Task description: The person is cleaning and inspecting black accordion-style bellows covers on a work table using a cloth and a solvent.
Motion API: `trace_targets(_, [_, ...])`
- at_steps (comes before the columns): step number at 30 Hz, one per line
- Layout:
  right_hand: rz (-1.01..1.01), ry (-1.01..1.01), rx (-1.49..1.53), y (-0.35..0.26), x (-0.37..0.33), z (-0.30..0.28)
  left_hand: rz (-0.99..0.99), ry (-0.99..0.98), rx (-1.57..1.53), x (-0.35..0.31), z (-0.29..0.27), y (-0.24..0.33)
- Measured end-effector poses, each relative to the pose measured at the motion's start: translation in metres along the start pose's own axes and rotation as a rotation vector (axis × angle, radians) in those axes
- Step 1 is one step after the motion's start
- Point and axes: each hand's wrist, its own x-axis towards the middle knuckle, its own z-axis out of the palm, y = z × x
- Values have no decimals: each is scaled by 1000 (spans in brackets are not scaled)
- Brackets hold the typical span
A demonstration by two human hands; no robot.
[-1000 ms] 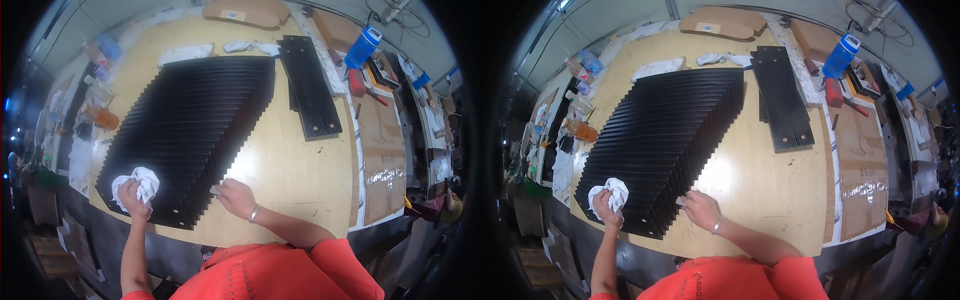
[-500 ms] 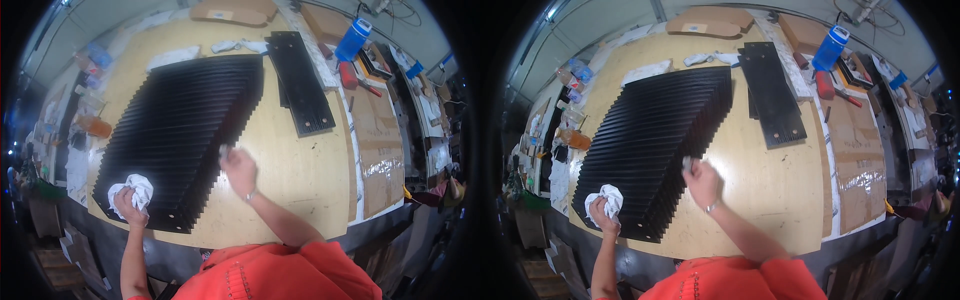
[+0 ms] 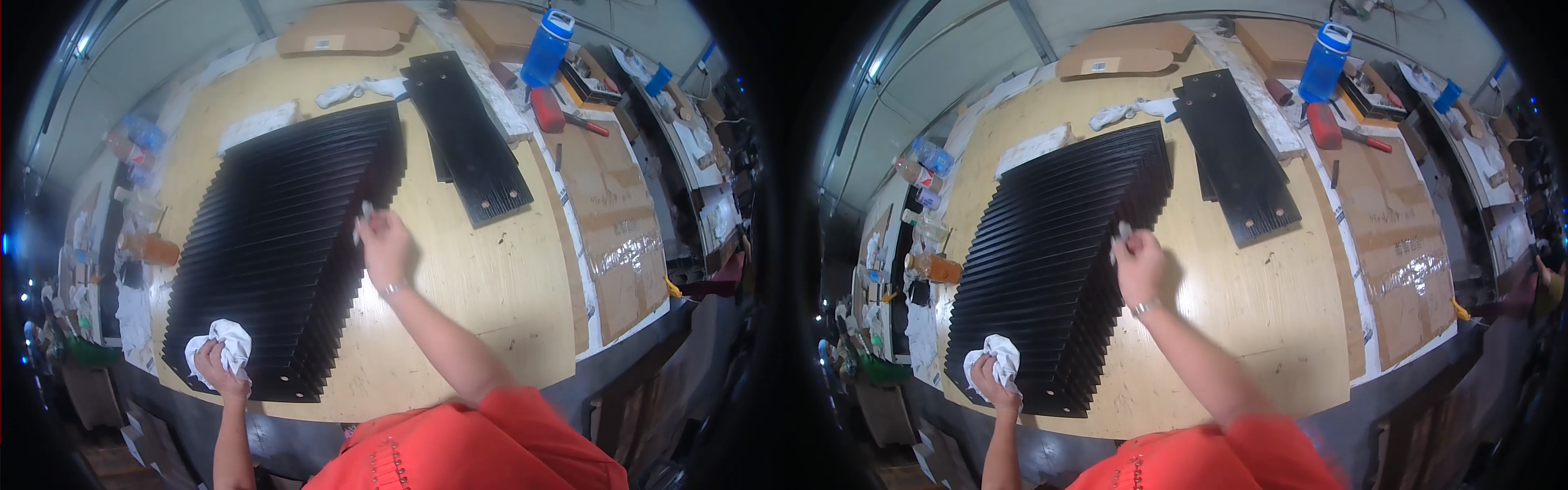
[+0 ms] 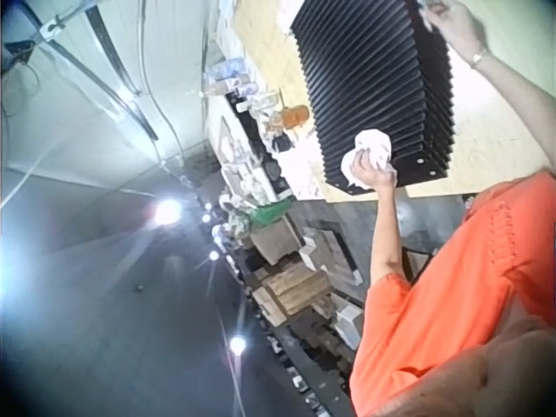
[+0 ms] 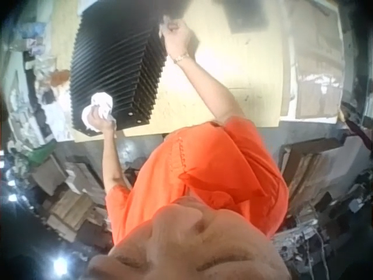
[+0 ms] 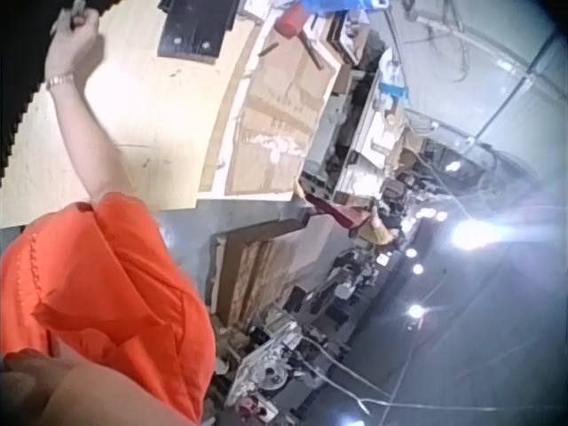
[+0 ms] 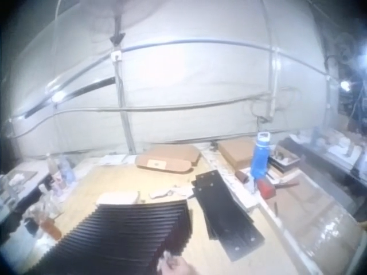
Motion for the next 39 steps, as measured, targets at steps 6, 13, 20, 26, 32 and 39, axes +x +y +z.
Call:
trace_targets(6, [-152, -98, -312, 63, -18, 13, -36, 40, -23, 1, 5, 1])
trace_targets(13, [-93, 114, 151, -24, 45, 9, -53, 23, -65, 6, -1, 13])
trace_targets(20, [-2, -134, -142, 75, 29, 2, -45, 16, -27, 3, 0, 6])
trace_targets(26, [-78, 108, -3, -18, 80, 15, -73, -6, -34, 7, -1, 15])
trace_targets(32, [-96, -75, -225, 63, 68, -2, -62, 13, -22, 1, 1, 4])
trace_targets(39, [-262, 37, -34, 4, 106, 16, -85, -17, -8, -1, -2, 8])
